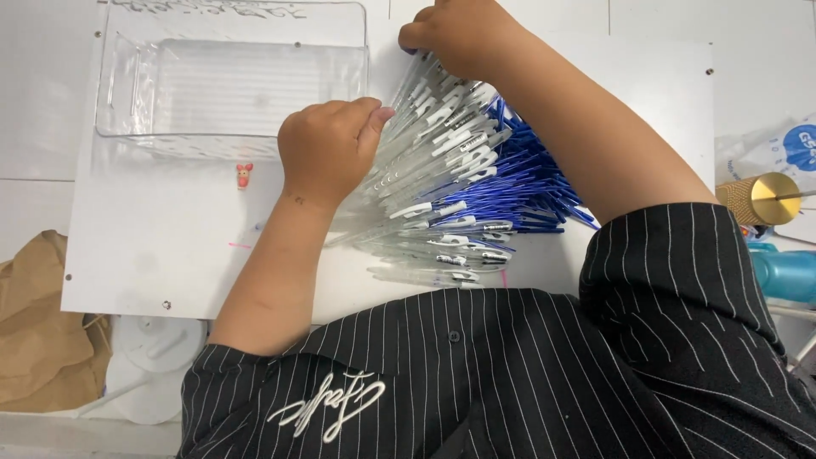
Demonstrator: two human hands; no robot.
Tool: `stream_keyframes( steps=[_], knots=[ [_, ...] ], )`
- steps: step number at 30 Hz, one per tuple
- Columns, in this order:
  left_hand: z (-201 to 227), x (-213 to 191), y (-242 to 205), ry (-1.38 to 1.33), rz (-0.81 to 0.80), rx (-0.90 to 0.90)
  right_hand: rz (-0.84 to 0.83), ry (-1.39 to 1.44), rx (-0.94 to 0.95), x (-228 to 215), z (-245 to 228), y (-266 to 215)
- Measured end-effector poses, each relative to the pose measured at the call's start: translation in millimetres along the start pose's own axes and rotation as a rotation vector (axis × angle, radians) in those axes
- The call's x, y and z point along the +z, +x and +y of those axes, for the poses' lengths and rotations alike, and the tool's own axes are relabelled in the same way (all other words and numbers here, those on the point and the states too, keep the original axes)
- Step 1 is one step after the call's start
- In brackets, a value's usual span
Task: Assembling plastic pens by inserting ink tubes and caps into pen bodies at a steady pace.
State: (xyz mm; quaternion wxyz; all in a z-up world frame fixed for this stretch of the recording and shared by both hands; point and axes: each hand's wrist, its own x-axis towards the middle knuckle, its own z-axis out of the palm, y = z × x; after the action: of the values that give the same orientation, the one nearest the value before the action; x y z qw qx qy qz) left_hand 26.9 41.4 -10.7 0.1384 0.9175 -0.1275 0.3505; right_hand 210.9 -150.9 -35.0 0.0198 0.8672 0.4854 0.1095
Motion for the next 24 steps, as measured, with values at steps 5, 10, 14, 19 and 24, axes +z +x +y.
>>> stream_keyframes(
  steps=[5,10,14,19,24],
  knots=[
    [-3.5,0.2,1.4,-0.041,-0.008,-0.003,0.081,-0.063,-0.056,-2.7,-0.2,-6.6],
    [-6.4,5.0,-0.8,0.009,-0.025,0.023,0.244,0.04,-0.016,-15.0,0.7,-16.7],
    [-7.0,1.8,-0.9,0.048,-0.039,0.05,0.247,0.023,0.028,-46.0,-3.1,-34.2],
    [23.9,-33.5,15.1,0.05,0.079,0.11,0.433,-0.188,0.038,-97.4,-17.2,-88.0],
    [78.2,-35.7,7.3,-0.037,-0.151,0.242,0.513,0.017,-0.006,-121.0,-64.9,-144.5]
  ],
)
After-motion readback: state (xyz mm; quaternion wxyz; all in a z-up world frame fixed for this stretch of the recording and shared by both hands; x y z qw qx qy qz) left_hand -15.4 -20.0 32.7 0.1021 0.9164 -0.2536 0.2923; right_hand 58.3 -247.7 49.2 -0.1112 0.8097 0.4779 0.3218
